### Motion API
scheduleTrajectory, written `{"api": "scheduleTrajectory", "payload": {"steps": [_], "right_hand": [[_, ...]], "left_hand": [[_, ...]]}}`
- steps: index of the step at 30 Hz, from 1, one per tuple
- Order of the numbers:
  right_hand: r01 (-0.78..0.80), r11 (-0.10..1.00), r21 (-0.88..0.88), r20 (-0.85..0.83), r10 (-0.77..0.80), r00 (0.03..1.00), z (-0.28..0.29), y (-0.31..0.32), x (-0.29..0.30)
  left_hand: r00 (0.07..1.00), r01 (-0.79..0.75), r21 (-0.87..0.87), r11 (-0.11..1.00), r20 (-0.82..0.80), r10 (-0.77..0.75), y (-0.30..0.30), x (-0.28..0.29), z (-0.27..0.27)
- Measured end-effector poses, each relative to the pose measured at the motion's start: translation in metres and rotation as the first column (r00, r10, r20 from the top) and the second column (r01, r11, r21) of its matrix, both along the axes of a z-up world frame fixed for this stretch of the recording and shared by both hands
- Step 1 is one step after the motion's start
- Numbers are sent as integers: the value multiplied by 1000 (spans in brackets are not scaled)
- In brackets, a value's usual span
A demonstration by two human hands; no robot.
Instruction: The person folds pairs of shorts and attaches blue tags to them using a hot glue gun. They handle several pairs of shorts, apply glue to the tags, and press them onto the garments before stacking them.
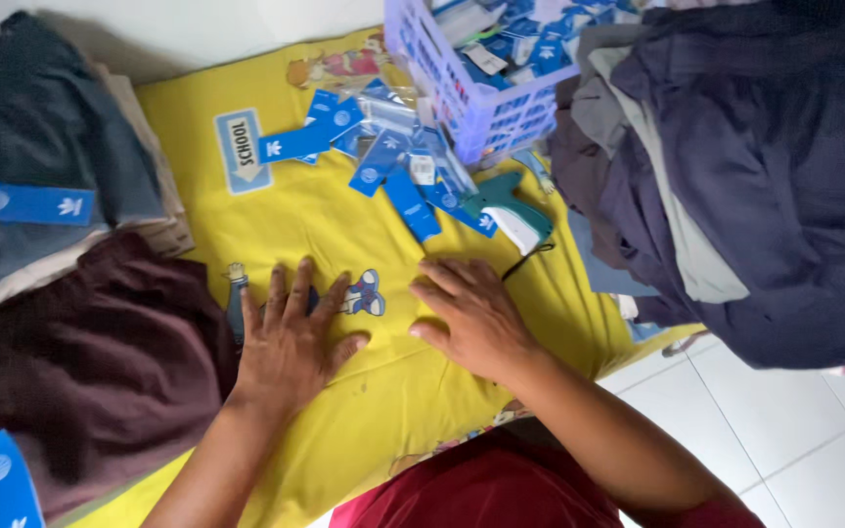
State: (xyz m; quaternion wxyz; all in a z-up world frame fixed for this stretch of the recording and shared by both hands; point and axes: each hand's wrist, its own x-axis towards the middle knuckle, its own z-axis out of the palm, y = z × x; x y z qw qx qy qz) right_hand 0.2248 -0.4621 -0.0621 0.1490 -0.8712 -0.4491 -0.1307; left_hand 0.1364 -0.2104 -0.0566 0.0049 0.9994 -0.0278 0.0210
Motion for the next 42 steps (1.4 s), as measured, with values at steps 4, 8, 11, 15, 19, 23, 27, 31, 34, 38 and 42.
{"api": "scheduleTrajectory", "payload": {"steps": [4, 8, 11, 15, 19, 23, 27, 31, 34, 38, 42], "right_hand": [[74, 991, 113, 9, -76, 997, -13, -30, 12], [178, 970, 166, 2, -181, 983, -18, -49, 19], [202, 958, 202, -5, -205, 979, -15, -54, 17], [198, 954, 226, -12, -201, 980, -10, -50, 19], [173, 959, 224, 3, -178, 984, -17, -49, 25], [219, 951, 221, -17, -220, 975, -15, -49, 23], [271, 941, 204, 20, -280, 960, -16, -53, 21], [270, 939, 213, 11, -279, 960, -1, -57, 17], [241, 943, 231, 68, -263, 962, 5, -63, 16], [263, 887, 379, 64, -309, 949, 20, -73, 7], [201, 867, 455, 317, -369, 874, 64, -94, 5]], "left_hand": [[998, 57, -43, 997, -8, -57, -20, 22, 4], [984, 91, -47, 995, -149, -97, -44, 40, 10], [971, 93, -50, 994, -215, -102, -56, 45, 19], [940, 54, -91, 994, -331, -82, -59, 47, 37], [939, 37, -91, 995, -337, -66, -60, 46, 44], [915, 106, -121, 987, -377, -144, -72, 49, 50], [896, 144, -132, 981, -403, -186, -82, 54, 54], [892, 179, -120, 977, -400, -212, -90, 56, 52], [892, 216, -151, 965, -372, -258, -100, 60, 48], [924, 295, -161, 942, -204, -324, -117, 66, 27], [864, 452, -168, 876, 325, -384, -135, 92, -24]]}}
